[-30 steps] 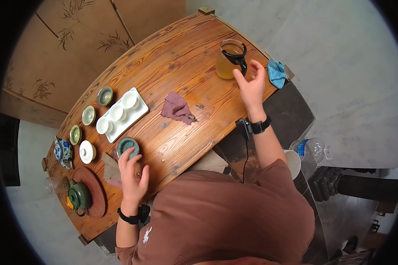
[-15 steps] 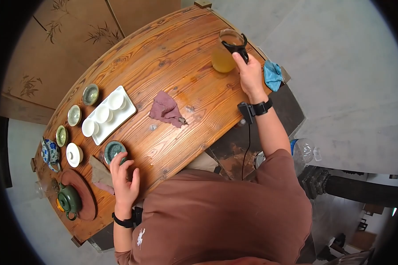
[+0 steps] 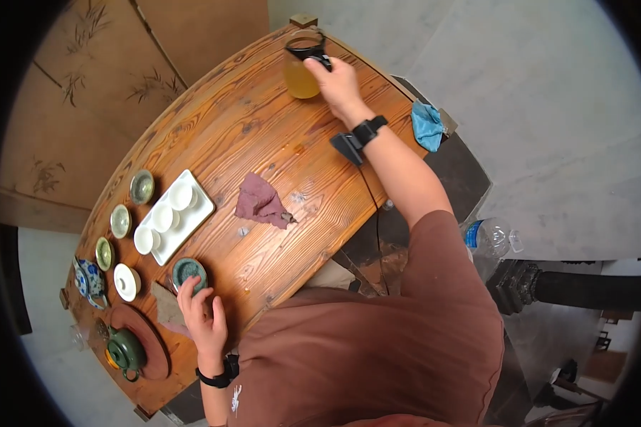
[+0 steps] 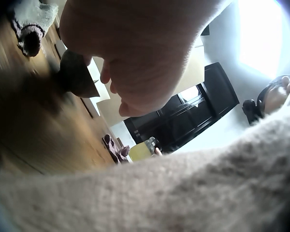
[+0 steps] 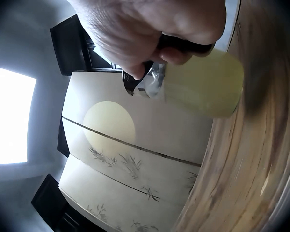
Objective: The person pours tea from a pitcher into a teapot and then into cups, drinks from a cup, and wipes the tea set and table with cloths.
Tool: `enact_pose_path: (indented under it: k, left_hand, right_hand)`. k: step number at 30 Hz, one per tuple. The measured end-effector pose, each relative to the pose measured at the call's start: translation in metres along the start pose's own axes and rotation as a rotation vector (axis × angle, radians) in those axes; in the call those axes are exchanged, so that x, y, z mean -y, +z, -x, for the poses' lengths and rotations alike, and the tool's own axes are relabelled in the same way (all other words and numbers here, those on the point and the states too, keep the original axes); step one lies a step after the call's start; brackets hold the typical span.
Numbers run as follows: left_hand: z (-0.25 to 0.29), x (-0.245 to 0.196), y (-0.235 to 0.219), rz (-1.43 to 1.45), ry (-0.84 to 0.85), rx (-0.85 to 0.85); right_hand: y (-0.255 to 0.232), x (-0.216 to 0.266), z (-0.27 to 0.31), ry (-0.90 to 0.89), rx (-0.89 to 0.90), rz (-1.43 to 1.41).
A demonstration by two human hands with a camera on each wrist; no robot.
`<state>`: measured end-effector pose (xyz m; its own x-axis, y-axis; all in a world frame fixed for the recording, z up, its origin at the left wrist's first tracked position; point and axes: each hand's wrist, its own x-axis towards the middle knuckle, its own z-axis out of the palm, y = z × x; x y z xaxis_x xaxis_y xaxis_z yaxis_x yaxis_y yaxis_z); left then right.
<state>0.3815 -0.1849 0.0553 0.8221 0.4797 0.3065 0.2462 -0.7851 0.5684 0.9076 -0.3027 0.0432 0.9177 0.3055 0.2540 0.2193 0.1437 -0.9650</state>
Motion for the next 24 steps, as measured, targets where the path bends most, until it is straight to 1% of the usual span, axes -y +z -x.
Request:
enact_pose_path:
  k: [1, 2, 4, 7, 11, 17, 20, 23, 24]
  left_hand:
    - [0.000, -0.002, -0.001, -0.021, 0.000, -0.024]
    - [0.000, 0.000, -0.002, -0.023, 0.010, -0.036]
    - [0.003, 0.002, -0.005, -0.025, 0.021, -0.063]
    - [0.007, 0.001, -0.009, -0.034, 0.016, -0.084]
    - [0.013, 0.008, -0.007, -0.041, -0.004, -0.108]
    - [0.017, 0.013, -0.005, -0.037, -0.029, -0.119]
    - [0.017, 0.015, -0.003, -0.030, -0.012, -0.118]
    - [0.013, 0.013, -0.005, -0.019, 0.019, -0.107]
    - [0.013, 0.010, -0.006, -0.022, 0.026, -0.107]
  right_hand:
    - [0.011, 0.005, 0.001, -0.006, -0.015, 0.027]
    - [0.019, 0.001, -0.001, 0.004, 0.003, -0.043]
    - [0.031, -0.006, -0.008, 0.042, 0.052, -0.021]
    - [0.042, -0.009, -0.008, 0.075, 0.061, 0.004]
    - [0.049, -0.012, -0.004, 0.049, 0.050, 0.041]
    - [0.046, -0.014, 0.003, 0.028, 0.089, 0.107]
    - [0.040, -0.009, 0.010, 0.102, 0.132, 0.084]
    - [0.027, -0.014, 0.016, 0.030, 0.159, 0.159]
    - [0.019, -0.014, 0.017, 0.047, 0.213, 0.243]
